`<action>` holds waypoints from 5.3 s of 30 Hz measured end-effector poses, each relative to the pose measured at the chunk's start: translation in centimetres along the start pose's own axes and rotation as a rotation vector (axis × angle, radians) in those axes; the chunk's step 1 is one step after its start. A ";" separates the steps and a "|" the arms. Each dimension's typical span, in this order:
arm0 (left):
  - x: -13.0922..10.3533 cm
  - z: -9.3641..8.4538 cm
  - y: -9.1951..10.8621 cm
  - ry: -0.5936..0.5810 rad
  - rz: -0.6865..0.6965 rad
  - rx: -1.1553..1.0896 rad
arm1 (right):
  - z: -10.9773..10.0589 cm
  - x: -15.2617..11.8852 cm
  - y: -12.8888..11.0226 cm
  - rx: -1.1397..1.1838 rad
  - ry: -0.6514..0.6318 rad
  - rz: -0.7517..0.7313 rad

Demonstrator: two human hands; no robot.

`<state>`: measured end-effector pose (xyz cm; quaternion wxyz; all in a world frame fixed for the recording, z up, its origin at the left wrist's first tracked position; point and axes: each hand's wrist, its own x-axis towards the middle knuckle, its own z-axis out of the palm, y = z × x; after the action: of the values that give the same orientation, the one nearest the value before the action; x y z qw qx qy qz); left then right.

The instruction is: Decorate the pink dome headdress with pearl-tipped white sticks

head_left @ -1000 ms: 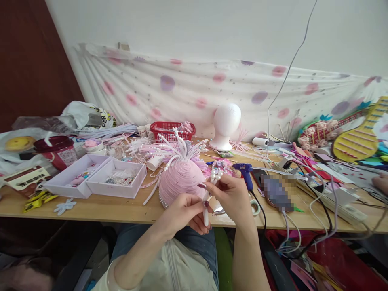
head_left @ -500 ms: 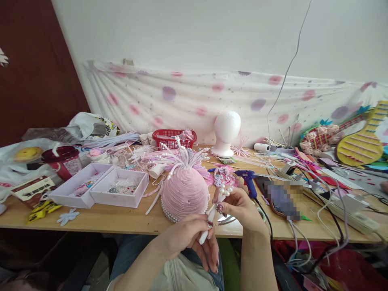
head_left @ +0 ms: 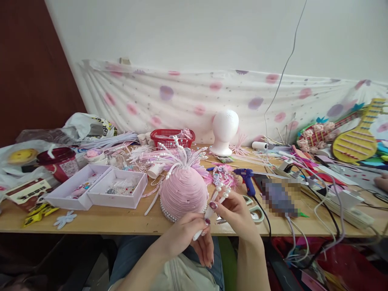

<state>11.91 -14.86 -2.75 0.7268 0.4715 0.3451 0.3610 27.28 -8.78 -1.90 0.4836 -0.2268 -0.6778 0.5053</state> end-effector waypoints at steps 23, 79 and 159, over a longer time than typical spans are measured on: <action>-0.9 0.1 0.1 0.148 -0.074 0.289 | 1.3 -0.9 0.1 -0.379 0.114 -0.150; 0.5 0.2 -1.0 0.592 0.294 0.335 | 2.2 -1.4 0.9 -0.297 0.149 -0.002; 2.8 -2.1 -2.3 1.095 0.774 1.672 | 0.5 11.5 4.4 -0.795 0.173 -0.059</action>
<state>11.96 -12.25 -6.00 -0.2440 0.6710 0.5890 0.3785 21.08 1.87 -0.98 0.4277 -0.4183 -0.7833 0.1690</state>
